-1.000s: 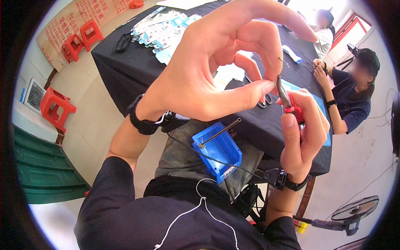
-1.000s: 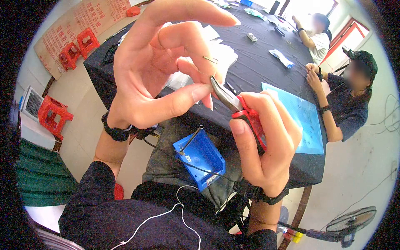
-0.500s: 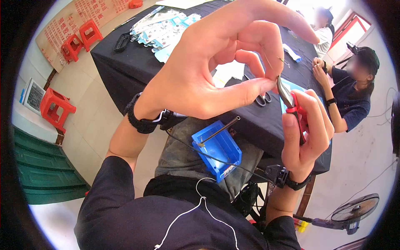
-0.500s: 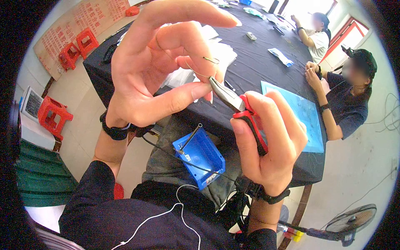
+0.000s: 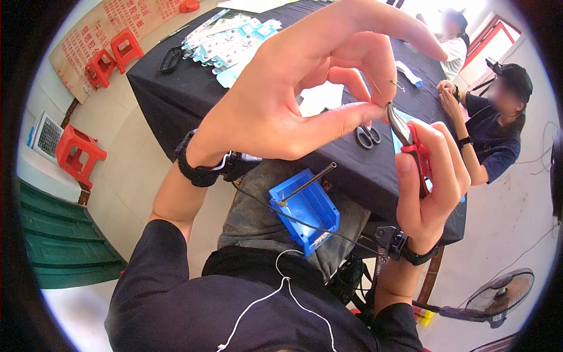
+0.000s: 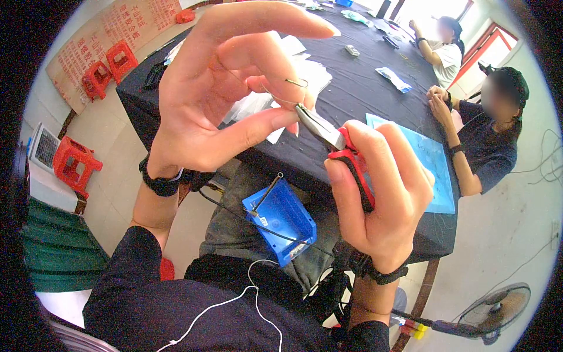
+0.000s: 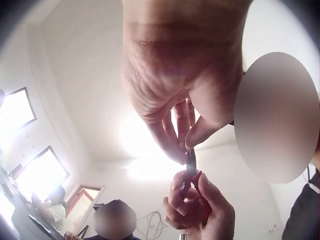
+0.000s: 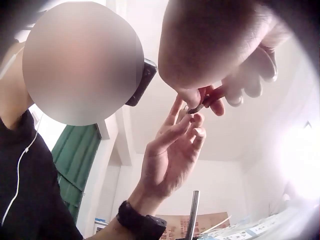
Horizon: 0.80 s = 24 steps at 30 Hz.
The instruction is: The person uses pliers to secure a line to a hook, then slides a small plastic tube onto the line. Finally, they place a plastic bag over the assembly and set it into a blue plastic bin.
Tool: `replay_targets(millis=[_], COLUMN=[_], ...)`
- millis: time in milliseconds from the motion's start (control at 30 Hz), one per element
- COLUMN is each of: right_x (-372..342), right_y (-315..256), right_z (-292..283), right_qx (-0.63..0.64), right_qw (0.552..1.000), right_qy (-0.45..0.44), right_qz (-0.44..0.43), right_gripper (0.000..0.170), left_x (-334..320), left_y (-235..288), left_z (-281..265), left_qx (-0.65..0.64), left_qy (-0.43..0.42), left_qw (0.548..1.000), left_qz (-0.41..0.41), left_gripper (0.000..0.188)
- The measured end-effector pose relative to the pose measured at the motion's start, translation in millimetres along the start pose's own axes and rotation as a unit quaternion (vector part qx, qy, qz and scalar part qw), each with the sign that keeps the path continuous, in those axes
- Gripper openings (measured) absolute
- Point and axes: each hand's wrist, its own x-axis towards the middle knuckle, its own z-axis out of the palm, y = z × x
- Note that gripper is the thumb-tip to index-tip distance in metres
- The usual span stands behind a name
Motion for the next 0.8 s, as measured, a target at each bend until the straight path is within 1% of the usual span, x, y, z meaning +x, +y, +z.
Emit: replay_targets(millis=[133, 533, 633, 700, 733, 800], right_x=[0.1, 0.0, -1.1, -0.4, -0.9, -2.0], right_y=[-1.1, 1.4, 2.5, -0.3, -1.1, -2.4], right_z=[-1.3, 5.2, 6.7, 4.8, 5.9, 8.3], right_qx=[-0.011, 0.022, 0.031, 0.053, 0.053, 0.127], right_qw=[1.0, 1.0, 0.999, 0.998, 0.998, 0.988], right_qy=[-0.004, 0.006, 0.02, -0.004, -0.004, -0.015], right_qz=[-0.003, -0.003, -0.009, 0.022, 0.022, 0.092], right_gripper=[0.03, 0.028, 0.027, 0.025, 0.025, 0.025], left_x=[-1.7, 2.8, 3.0, 3.0, 2.8, 4.0], left_y=[1.2, -2.0, -2.4, -2.4, -2.0, -1.5], left_z=[-0.4, -0.4, -0.5, -1.9, -2.4, -5.0], left_qx=[-0.001, -0.002, -0.003, -0.003, -0.003, -0.003], left_qy=[-0.001, 0.004, 0.005, 0.006, 0.006, 0.006], left_qw=[1.0, 1.0, 1.0, 1.0, 1.0, 1.0], left_qz=[-0.001, -0.005, -0.007, -0.007, -0.008, -0.007], left_gripper=[0.048, 0.047, 0.047, 0.047, 0.046, 0.046])
